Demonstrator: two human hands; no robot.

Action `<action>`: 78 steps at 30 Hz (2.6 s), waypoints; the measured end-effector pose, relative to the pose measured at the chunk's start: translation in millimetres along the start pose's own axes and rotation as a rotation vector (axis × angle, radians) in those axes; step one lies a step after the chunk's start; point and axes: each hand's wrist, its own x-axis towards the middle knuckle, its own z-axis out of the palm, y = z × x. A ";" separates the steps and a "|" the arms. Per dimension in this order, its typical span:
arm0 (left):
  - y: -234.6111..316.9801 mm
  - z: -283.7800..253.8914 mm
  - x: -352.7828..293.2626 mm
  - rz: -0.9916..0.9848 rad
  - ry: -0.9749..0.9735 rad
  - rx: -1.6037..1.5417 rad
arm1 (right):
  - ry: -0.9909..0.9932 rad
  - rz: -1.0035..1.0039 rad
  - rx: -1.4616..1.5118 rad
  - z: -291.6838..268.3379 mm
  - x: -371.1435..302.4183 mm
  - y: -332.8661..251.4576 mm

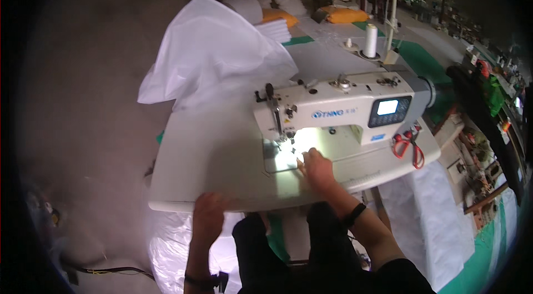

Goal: Sewing together large white plastic/vinyl sheets using an industrial sewing machine.

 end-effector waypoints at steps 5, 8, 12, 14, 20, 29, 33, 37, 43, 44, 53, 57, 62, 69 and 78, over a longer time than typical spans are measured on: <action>-40.8 5.1 -127.2 -0.511 -0.081 0.112 | 0.039 0.213 -0.260 -19.3 14.2 55.7; -67.3 33.6 -184.5 -0.488 -0.054 0.048 | -0.352 0.390 -0.471 -25.4 22.3 63.1; -101.3 101.7 -253.6 -0.663 -0.130 -0.077 | 0.008 0.121 -0.499 -24.3 20.5 17.7; -113.9 142.5 -283.7 -0.923 -0.243 -0.203 | -0.239 -0.202 -0.269 -16.1 18.0 -21.6; -138.9 229.0 -310.2 -1.224 -0.409 -0.180 | -0.633 -0.571 0.093 9.4 21.9 -97.0; -202.5 364.4 -271.5 -1.052 -0.720 0.069 | -0.728 -0.527 0.100 26.7 30.3 -87.2; -221.7 405.8 -269.1 -1.085 -0.810 0.061 | -0.794 -0.483 0.087 25.6 38.4 -84.3; -230.8 401.6 -284.8 -1.115 -0.832 0.095 | -0.805 -0.424 0.125 21.4 40.4 -85.0; -248.4 365.0 -325.3 -1.191 -0.681 0.149 | -0.825 -0.471 0.131 14.8 39.8 -81.8; -252.7 356.0 -332.9 -1.207 -0.642 0.158 | -0.799 -0.478 0.143 13.5 38.4 -81.3; -295.7 233.5 -374.1 -1.309 -0.121 0.304 | -0.568 -0.519 0.206 7.6 20.9 -73.6; -237.3 209.1 -316.8 -0.937 0.160 -0.070 | -0.522 -0.572 0.197 11.4 13.2 -70.3; -140.7 118.9 -231.8 -0.789 0.013 -0.219 | -0.432 -0.508 0.209 12.1 7.9 -72.4; -39.4 -66.5 -129.3 -0.902 0.162 -0.495 | -0.457 -0.656 0.379 -14.4 -41.8 -143.5; 3.4 -268.1 -110.4 -0.508 0.801 -0.344 | -0.389 -0.350 0.591 31.0 -73.8 -225.9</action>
